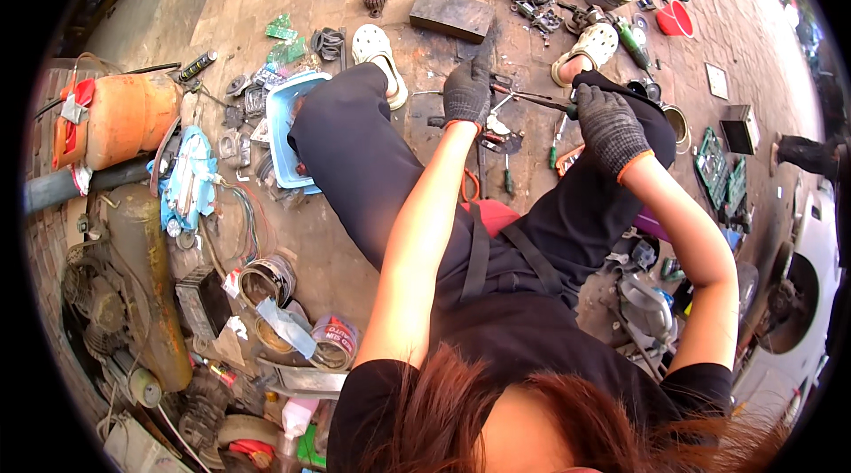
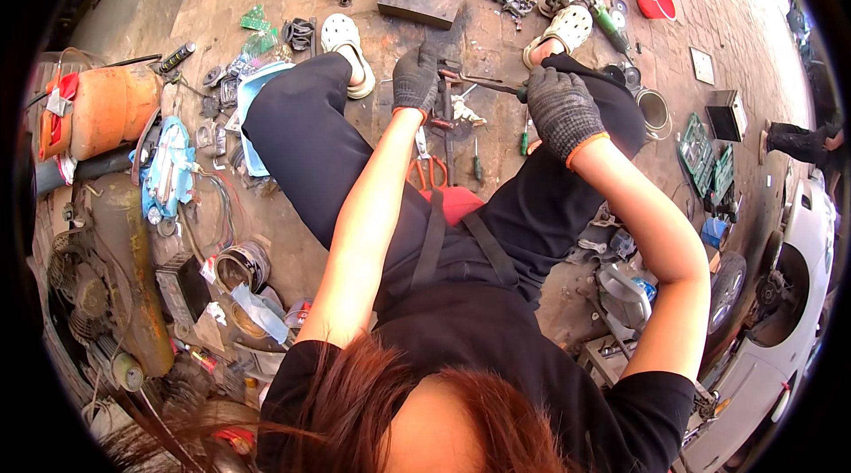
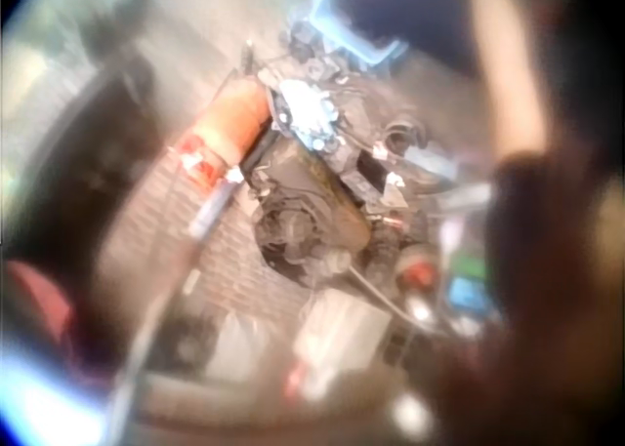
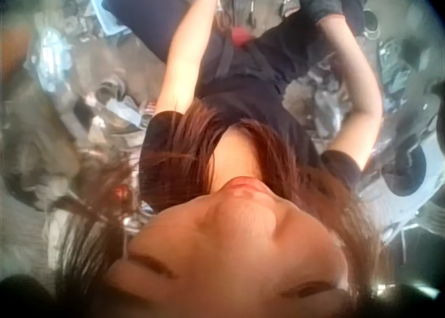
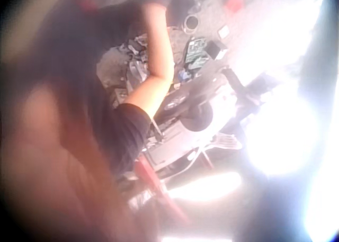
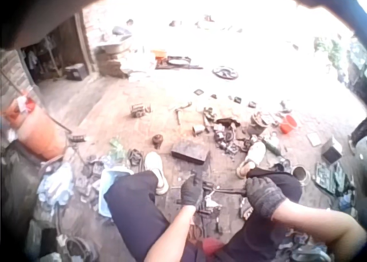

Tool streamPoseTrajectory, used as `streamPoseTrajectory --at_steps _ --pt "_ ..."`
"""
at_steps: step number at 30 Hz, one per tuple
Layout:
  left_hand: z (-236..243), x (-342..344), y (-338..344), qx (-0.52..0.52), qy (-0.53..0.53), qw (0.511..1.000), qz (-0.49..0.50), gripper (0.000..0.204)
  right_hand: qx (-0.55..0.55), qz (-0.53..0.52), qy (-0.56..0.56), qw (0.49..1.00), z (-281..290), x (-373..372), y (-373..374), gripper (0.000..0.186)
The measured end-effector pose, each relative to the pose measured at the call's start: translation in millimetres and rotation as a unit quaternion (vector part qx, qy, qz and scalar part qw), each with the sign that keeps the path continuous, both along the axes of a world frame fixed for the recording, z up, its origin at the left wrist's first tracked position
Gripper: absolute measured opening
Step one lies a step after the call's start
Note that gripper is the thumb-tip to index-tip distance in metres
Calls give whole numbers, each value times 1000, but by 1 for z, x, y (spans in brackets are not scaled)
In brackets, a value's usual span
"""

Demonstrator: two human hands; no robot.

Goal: The person sits on the floor and uses a screwdriver and pliers to disassemble and manipulate a small electronic component. They remove parts and adjust internal elements while surrounded by various tools and electronic parts.

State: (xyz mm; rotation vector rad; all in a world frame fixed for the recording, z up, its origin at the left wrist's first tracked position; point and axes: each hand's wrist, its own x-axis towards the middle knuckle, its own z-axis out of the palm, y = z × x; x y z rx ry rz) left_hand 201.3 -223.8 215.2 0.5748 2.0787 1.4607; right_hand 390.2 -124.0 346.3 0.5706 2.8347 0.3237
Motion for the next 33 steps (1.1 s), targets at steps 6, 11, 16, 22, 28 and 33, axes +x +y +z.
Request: streamPoseTrajectory --at_steps 6,11,16,22,28,33 --pt "-17 0 7 27 -26 999 4 53 -217 -89 -13 972 21 -5 -1 23" --pt "11 2 1 -15 36 999 3 55 -227 -116 -37 966 23 -3 -3 18" --pt "8 0 -1 -17 28 999 -7 56 -243 -100 -15 965 20 -4 -2 20" --pt "14 2 -2 12 40 997 -60 55 -305 -61 45 949 -8 8 7 28" --pt "23 2 -6 73 -109 988 -86 50 -443 -113 48 888 -17 19 -8 33" --pt "47 10 -16 170 -119 973 -100 40 -659 -304 -7 688 13 14 -25 38"
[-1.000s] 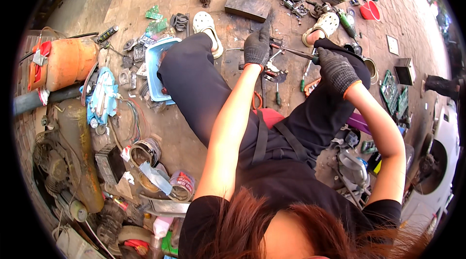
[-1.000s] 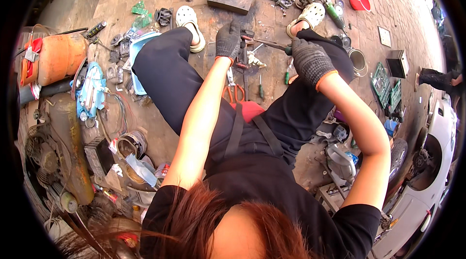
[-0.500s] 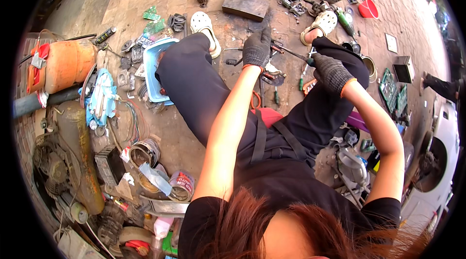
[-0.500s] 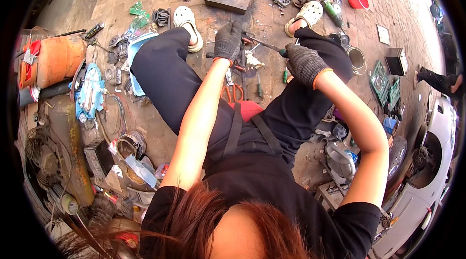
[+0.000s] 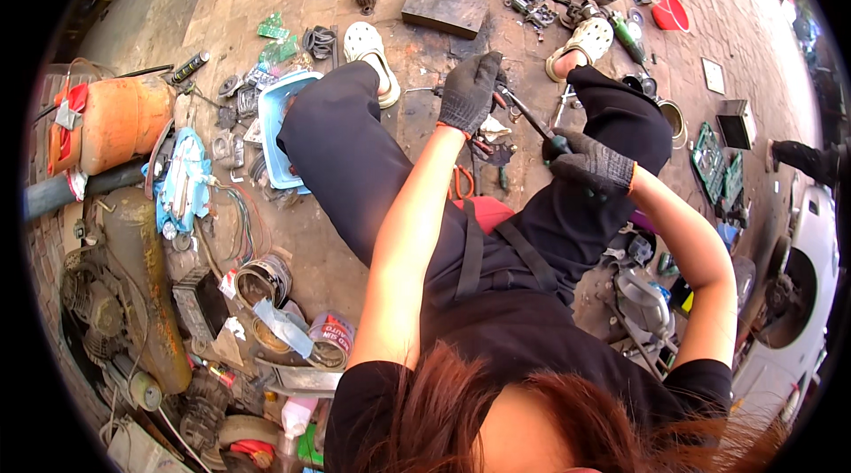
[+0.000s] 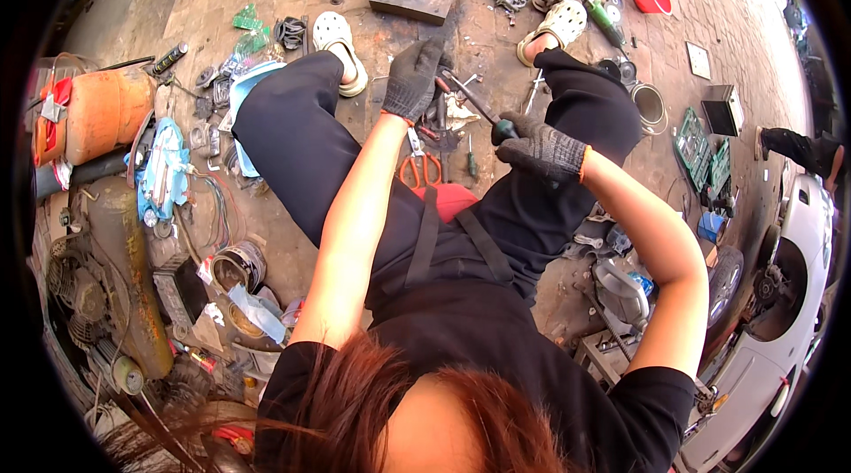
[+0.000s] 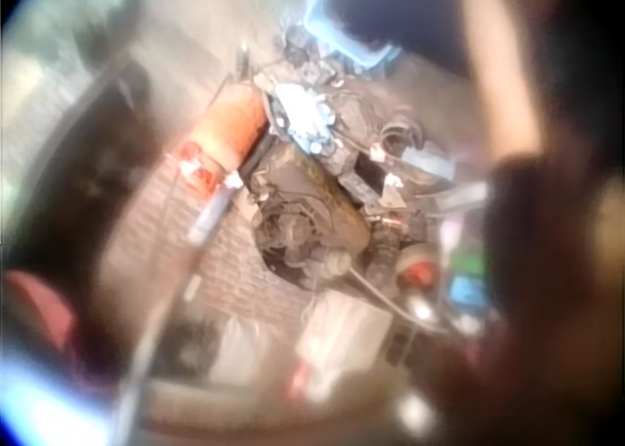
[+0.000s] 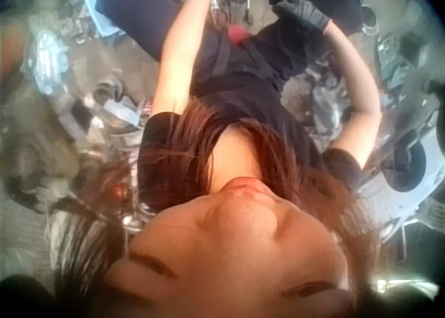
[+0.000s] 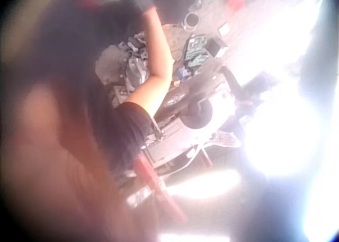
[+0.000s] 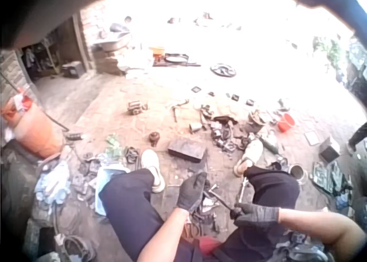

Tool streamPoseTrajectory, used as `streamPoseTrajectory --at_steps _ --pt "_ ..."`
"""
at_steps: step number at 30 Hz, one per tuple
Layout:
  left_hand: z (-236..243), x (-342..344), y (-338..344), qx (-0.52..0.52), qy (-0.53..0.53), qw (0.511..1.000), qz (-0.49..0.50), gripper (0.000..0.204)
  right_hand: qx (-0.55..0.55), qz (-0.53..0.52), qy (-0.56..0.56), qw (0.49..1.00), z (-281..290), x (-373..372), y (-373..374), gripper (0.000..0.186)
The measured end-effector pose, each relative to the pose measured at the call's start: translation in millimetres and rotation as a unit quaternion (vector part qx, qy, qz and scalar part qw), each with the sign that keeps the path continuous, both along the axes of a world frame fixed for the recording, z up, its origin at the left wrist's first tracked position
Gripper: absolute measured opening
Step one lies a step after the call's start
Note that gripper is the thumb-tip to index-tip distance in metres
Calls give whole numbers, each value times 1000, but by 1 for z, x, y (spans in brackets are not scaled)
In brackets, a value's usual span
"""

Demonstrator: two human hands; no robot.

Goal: The person sits on the floor and uses a screwdriver and pliers to disassemble and manipulate a small electronic component. They remove parts and adjust internal elements while surrounded by various tools and electronic parts.

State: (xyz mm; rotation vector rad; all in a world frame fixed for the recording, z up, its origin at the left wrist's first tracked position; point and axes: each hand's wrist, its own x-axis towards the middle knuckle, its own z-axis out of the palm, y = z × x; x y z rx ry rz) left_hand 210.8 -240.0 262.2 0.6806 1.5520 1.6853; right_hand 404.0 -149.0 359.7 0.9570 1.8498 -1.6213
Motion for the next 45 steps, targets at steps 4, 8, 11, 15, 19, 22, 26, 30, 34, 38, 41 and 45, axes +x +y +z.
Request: streamPoseTrajectory --at_steps 4,8,11,15,19,22,26,30,34,38,41,45 --pt "2 -3 -4 9 59 998 -36 32 -198 -115 -20 973 2 3 -16 19" --pt "4 0 -7 67 58 991 -98 29 -535 -248 70 805 -15 25 -45 27" --pt "3 4 -6 126 3 988 -89 28 -622 -256 125 729 -13 29 -62 29" --pt "8 15 2 176 -162 971 -11 28 -726 -261 217 598 -15 14 -84 32" --pt "12 4 0 120 -137 982 -40 31 -596 -359 236 678 -10 13 -98 44" --pt "5 -1 1 89 -68 993 -45 31 -581 -334 225 707 -16 25 -86 56" --pt "6 -2 3 18 -45 997 -55 30 -520 -358 159 759 -8 27 -70 64" --pt "2 -4 3 -17 4 997 -76 31 -411 -323 121 843 -11 31 -56 63" --pt "-8 -4 3 6 23 997 -79 32 -292 -280 76 911 -7 22 -54 63" --pt "1 -5 -1 -15 37 994 -98 33 -182 -177 60 965 -32 21 -43 61" --pt "-22 -6 2 -38 173 981 -82 37 -74 -115 89 987 -41 19 -38 62" --pt "-14 1 4 -123 225 961 -99 46 135 -1 108 985 -84 25 -22 65"
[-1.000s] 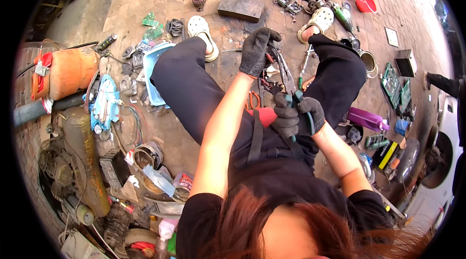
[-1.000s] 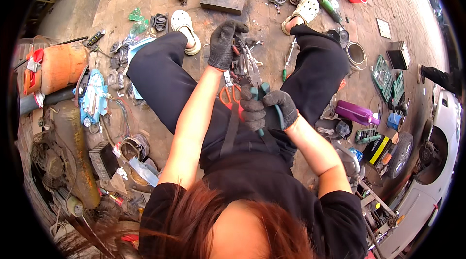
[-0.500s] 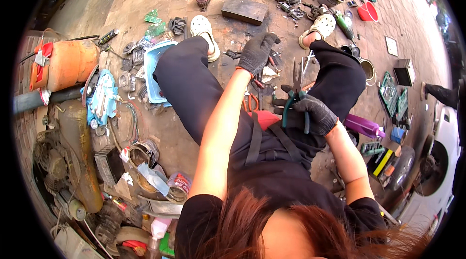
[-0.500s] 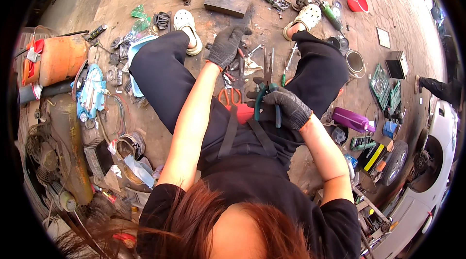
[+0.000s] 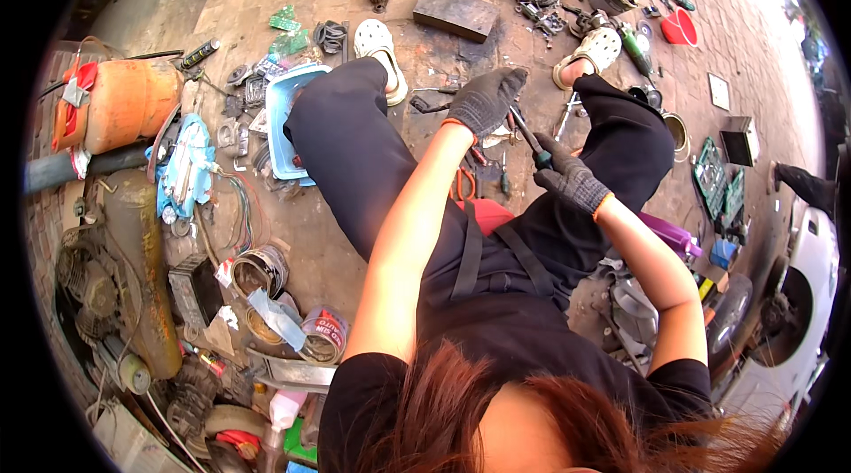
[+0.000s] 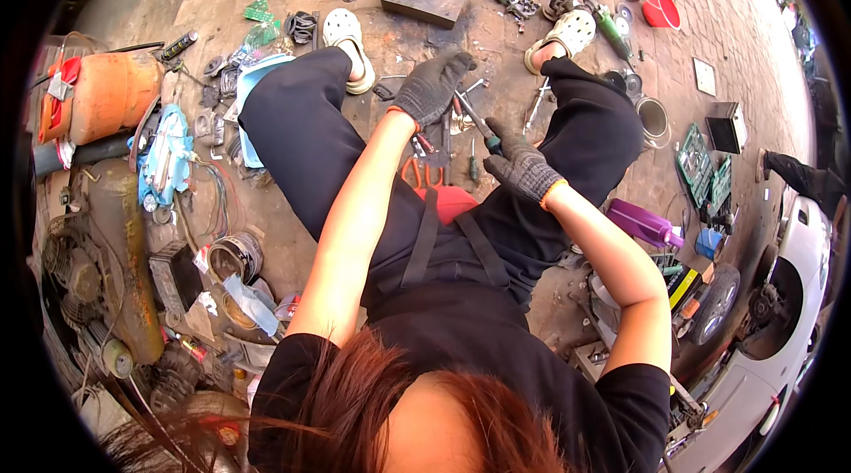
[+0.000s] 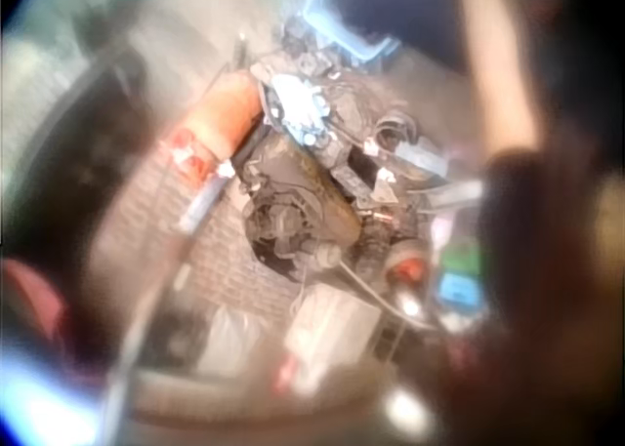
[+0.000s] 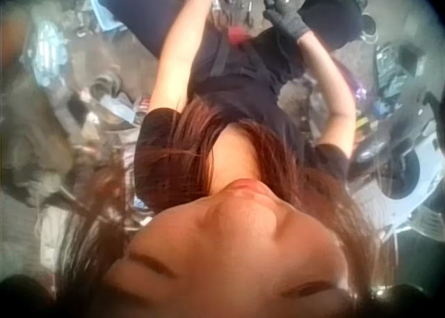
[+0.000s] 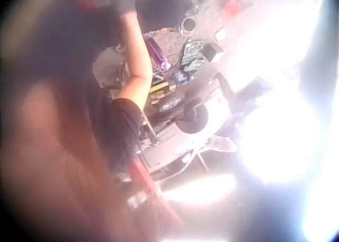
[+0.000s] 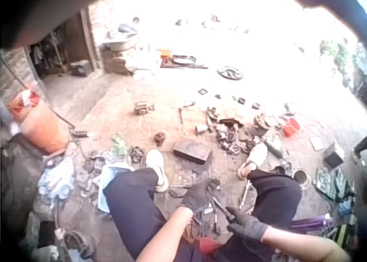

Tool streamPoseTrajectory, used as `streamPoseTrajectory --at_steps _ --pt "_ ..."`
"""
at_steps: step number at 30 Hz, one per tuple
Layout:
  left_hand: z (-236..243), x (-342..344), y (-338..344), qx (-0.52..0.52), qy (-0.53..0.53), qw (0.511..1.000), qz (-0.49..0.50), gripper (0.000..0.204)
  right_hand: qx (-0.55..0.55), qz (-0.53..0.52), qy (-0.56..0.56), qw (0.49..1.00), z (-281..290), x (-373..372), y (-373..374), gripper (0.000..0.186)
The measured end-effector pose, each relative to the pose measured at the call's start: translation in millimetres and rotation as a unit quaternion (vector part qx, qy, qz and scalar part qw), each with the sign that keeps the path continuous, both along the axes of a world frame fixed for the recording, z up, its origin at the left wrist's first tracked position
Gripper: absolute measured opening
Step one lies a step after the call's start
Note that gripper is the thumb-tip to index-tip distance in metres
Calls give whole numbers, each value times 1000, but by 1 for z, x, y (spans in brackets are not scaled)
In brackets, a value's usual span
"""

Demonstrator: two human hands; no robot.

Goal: The person sits on the floor and uses a screwdriver and pliers to disassemble and manipulate a small electronic component. They remove parts and adjust internal elements while surrounded by various tools and electronic parts.

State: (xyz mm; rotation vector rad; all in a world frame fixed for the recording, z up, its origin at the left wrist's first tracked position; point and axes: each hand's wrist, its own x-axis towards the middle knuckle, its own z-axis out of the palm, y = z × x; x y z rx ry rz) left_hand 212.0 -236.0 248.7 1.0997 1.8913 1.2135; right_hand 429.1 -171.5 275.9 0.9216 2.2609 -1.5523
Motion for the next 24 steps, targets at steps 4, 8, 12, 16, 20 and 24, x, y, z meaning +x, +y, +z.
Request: streamPoseTrajectory --at_steps 4,8,12,16,20,24 --pt "18 3 -4 -75 -17 997 -27 56 -41 -37 -8 998 13 -17 -6 56" --pt "21 -8 -6 -15 -25 1000 10 47 -76 -90 -31 993 19 -30 -12 41" --pt "9 -13 3 158 91 955 233 30 -17 -176 24 984 4 -31 -22 39" --pt "20 0 -8 129 141 942 276 23 69 -230 96 966 -10 -33 -32 39" --pt "20 20 2 180 197 930 252 25 29 -248 115 962 -34 -38 -36 37" --pt "19 17 4 80 84 978 174 32 -89 -273 136 948 -8 -44 -49 35"
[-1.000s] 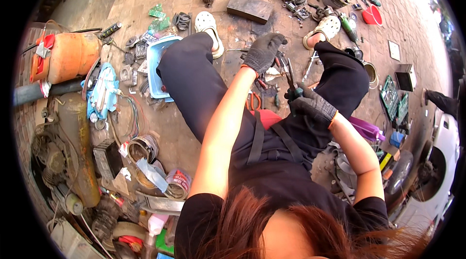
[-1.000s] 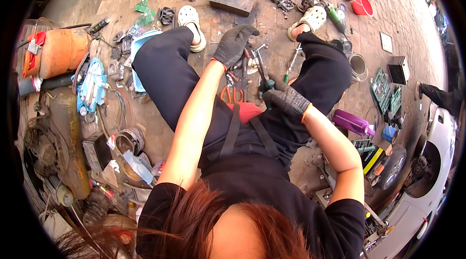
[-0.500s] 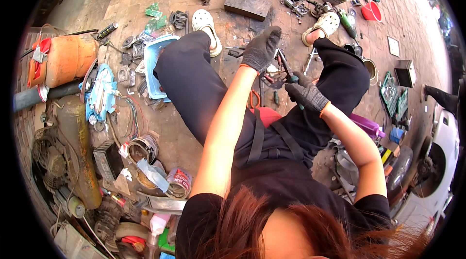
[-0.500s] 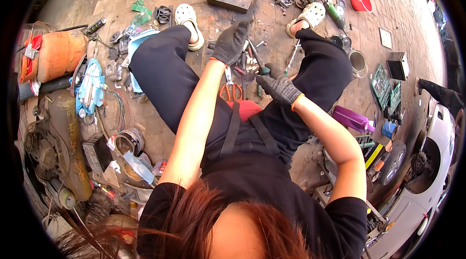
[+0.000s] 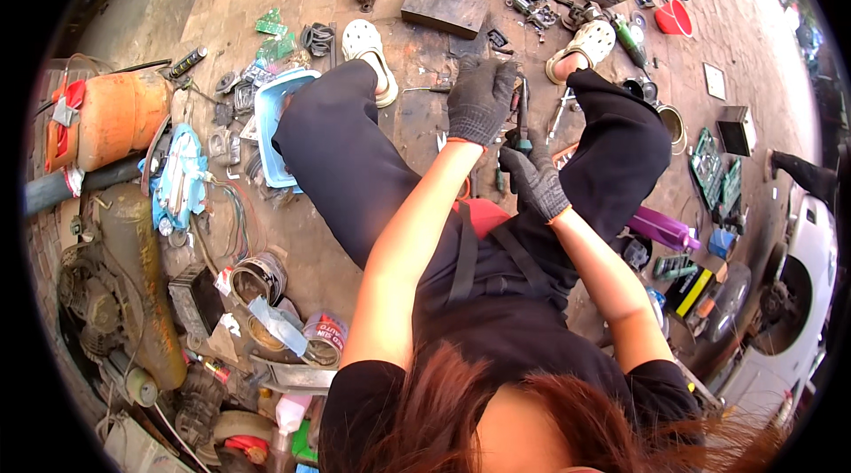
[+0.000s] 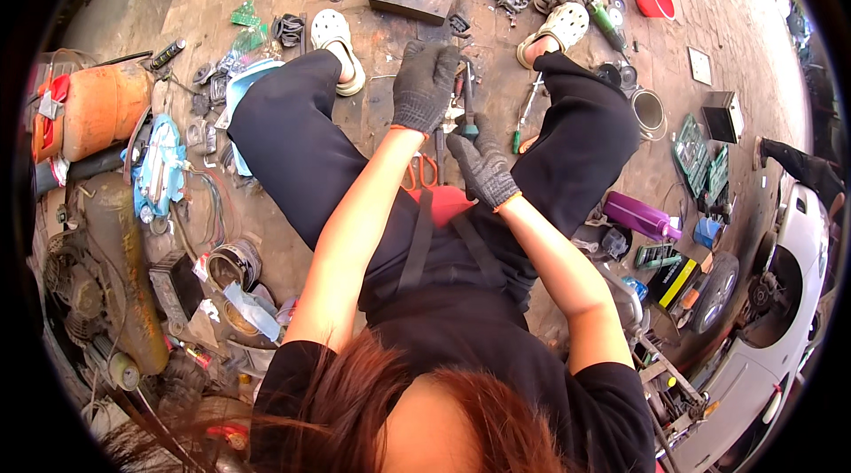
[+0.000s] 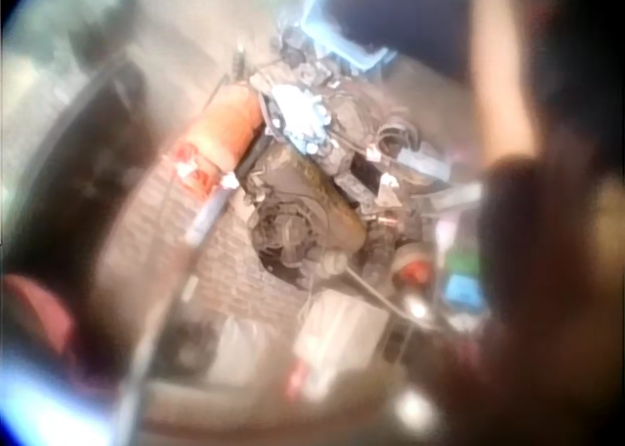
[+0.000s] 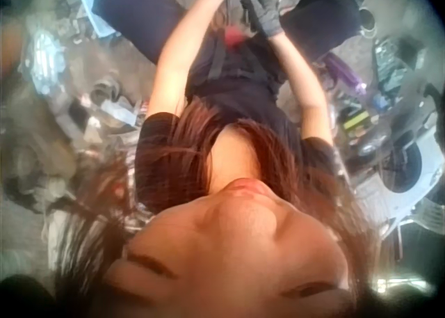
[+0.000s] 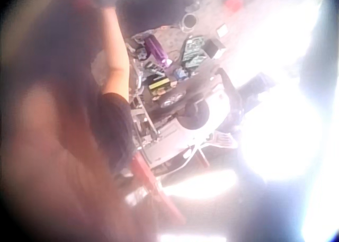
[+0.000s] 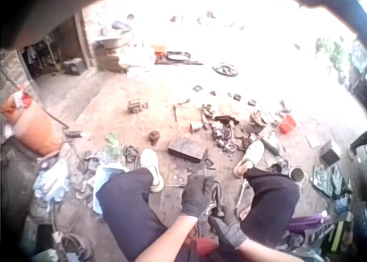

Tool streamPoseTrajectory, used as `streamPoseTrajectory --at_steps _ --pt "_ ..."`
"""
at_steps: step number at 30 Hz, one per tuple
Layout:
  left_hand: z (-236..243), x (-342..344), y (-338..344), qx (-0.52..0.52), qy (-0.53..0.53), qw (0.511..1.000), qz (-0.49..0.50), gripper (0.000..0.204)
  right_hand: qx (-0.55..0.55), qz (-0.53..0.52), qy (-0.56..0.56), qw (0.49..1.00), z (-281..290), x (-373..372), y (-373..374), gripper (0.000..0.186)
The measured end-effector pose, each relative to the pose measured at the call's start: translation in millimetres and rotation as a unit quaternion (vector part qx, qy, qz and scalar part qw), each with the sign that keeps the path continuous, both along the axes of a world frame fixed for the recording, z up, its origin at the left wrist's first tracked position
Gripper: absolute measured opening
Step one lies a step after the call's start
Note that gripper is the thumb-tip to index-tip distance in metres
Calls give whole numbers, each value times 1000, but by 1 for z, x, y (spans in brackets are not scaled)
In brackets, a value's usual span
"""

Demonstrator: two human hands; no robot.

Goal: The person sits on the floor and uses a screwdriver and pliers to disassemble and manipulate a small electronic component. They remove parts and adjust internal elements while surrounded by various tools and electronic parts.

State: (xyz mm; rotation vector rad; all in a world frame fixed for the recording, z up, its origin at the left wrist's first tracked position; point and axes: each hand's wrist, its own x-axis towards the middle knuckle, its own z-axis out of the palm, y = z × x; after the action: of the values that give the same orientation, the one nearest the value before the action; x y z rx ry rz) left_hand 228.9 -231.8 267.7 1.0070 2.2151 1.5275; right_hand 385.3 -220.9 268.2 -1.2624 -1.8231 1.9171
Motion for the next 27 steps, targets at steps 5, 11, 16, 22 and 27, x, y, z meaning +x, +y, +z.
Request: streamPoseTrajectory --at_steps 5,11,16,22,27 --pt "-13 -1 4 42 -88 995 -7 36 -109 62 11 992 22 2 10 40" --pt "-8 1 0 92 -90 991 -24 36 -146 69 -18 987 30 6 17 37" --pt "-4 7 4 140 2 990 18 36 -122 67 -16 990 9 10 19 41" --pt "-20 2 5 148 -156 977 -4 39 37 109 -94 989 0 12 19 52" --pt "-30 -4 -1 62 -218 973 -50 51 84 97 -104 986 10 9 8 52"
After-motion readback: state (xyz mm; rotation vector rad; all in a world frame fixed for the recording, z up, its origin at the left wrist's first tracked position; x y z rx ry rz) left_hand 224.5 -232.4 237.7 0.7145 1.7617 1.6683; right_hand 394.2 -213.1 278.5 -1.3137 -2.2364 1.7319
